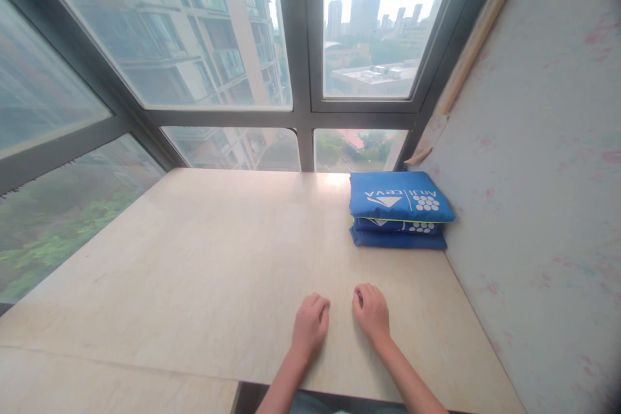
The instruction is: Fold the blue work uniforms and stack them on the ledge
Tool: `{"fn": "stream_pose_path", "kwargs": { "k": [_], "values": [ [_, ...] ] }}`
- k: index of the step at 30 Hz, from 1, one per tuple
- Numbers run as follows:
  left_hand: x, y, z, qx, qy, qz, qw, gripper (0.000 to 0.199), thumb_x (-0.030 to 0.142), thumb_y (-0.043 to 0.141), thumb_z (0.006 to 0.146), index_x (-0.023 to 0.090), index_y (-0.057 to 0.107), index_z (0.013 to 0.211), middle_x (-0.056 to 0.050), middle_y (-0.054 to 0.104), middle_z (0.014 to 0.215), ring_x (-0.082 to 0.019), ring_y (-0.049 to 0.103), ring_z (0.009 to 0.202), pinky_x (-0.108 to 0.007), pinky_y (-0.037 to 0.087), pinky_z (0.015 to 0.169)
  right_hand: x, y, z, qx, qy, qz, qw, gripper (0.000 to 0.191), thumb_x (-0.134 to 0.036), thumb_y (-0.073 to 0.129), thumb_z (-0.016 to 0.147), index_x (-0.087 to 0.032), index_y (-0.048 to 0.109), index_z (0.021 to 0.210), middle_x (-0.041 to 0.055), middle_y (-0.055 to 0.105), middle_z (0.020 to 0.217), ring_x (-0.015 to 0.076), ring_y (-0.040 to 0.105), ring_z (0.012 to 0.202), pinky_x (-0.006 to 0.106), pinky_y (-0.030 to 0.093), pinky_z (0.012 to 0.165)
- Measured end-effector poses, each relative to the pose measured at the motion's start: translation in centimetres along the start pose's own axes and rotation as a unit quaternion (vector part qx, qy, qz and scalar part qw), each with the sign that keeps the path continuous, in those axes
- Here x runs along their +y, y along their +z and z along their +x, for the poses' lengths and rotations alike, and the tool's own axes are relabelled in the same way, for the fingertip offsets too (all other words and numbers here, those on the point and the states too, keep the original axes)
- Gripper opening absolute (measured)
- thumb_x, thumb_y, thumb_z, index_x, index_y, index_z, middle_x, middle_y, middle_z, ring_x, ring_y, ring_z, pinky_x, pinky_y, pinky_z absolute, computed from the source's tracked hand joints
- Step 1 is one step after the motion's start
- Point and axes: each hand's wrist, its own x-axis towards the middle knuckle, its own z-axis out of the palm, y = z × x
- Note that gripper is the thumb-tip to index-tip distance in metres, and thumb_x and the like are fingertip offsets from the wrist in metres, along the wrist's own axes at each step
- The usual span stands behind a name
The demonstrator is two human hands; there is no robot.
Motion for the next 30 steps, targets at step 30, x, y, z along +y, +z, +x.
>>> {"fn": "stream_pose_path", "kwargs": {
  "k": [30],
  "values": [
    [0.31, -0.25, 0.14, -0.001, -0.001, 0.004, 1.000, 0.019, 0.015, 0.045, 0.093, 0.021, 0.062, 0.088, -0.005, 0.061, 0.085, -0.019, 0.058, 0.085, -0.029, 0.044, 0.076, -0.19, -0.22, -0.07, 0.001, 0.009, 0.010, 1.000, 0.012, -0.016, 0.049, 0.089, -0.019, 0.057, 0.080, 0.0026, 0.061, 0.078, 0.0183, 0.053, 0.076, 0.030, 0.032, 0.073]
  ]
}}
